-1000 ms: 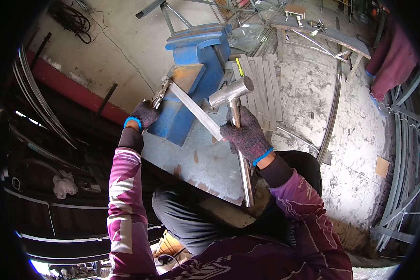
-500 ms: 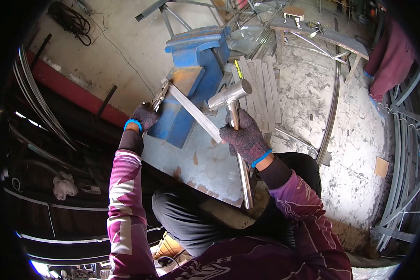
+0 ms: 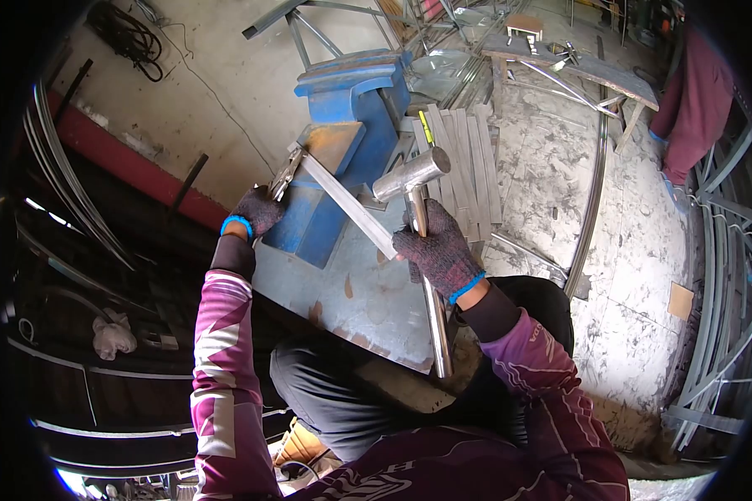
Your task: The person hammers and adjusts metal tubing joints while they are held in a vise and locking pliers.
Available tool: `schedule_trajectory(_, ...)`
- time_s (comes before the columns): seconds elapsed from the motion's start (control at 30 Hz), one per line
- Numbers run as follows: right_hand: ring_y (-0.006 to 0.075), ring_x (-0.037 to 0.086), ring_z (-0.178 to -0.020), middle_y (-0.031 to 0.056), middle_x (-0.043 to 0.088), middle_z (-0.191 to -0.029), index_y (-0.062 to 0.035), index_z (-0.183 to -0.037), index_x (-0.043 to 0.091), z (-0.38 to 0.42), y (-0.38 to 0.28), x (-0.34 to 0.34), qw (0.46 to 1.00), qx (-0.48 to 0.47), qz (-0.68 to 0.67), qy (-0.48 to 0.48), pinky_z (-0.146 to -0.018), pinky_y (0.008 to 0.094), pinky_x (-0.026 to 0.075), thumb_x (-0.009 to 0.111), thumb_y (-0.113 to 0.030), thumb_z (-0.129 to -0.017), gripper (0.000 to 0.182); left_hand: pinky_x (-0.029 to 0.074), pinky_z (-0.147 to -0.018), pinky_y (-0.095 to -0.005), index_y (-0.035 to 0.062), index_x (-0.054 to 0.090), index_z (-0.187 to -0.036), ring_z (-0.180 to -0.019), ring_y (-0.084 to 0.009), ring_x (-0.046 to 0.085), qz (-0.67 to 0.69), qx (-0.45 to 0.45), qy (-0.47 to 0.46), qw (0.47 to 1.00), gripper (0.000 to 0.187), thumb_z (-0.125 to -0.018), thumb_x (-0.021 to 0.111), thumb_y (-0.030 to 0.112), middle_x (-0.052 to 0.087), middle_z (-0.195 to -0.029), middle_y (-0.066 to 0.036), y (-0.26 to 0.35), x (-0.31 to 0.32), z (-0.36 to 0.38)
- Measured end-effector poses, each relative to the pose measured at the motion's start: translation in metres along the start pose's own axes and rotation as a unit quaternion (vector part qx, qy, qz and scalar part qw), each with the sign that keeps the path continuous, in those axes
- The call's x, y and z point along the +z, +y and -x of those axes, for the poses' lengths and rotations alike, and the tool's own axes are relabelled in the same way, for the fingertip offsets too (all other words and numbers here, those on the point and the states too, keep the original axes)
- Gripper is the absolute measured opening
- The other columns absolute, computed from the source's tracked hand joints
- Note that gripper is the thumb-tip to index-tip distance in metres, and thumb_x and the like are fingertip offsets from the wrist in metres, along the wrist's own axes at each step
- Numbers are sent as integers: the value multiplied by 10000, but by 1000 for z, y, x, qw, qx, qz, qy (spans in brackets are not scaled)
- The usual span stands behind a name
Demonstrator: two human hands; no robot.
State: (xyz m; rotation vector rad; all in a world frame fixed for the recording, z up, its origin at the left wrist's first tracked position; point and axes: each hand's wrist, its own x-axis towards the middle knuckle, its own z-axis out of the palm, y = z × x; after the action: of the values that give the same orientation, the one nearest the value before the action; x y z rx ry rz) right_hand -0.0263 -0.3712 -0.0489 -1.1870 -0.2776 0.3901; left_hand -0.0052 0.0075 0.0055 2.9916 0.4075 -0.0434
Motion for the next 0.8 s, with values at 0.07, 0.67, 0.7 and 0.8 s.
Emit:
schedule_trajectory(0.07, 114, 572, -537, 48, 599, -713, -74, -1024, 566, 1, -3, 1, 1000, 16, -10, -1, -471, 265, 446, 687, -61, -805, 250, 507, -916, -501, -71, 675, -1052, -1038, -504, 614, -4, -1, -2, 1000, 442, -764, 571, 248, 639, -1051, -358, 3, -2, 2)
schedule_trajectory(0.67, 125, 602, -566, 47, 604, -736, -70, -1025, 568, 1, -1, 0, 1000, 21, 3, -4, -487, 267, 465, 685, -53, -824, 233, 515, -895, -490, -79, 676, -1026, -1023, -507, 615, -6, 11, -2, 1000, 418, -771, 574, 236, 644, -1025, -356, -3, 0, -2)
schedule_trajectory(0.7, 125, 602, -566, 47, 604, -736, -70, -1025, 568, 0, 1, -1, 1000, 21, 3, -4, -487, 267, 465, 685, -53, -824, 233, 515, -896, -489, -82, 674, -1027, -1023, -512, 613, 3, 14, 6, 1000, 422, -768, 576, 237, 644, -1024, -357, -2, 0, -2)
schedule_trajectory(0.8, 130, 630, -622, 32, 596, -773, -67, -1031, 570, -1, 5, -3, 1000, 1, 8, -6, -528, 268, 483, 686, -49, -825, 237, 513, -901, -485, -87, 670, -1033, -1032, -518, 606, 28, -5, -3, 1000, 435, -761, 579, 240, 641, -1035, -361, -2, -1, -1)
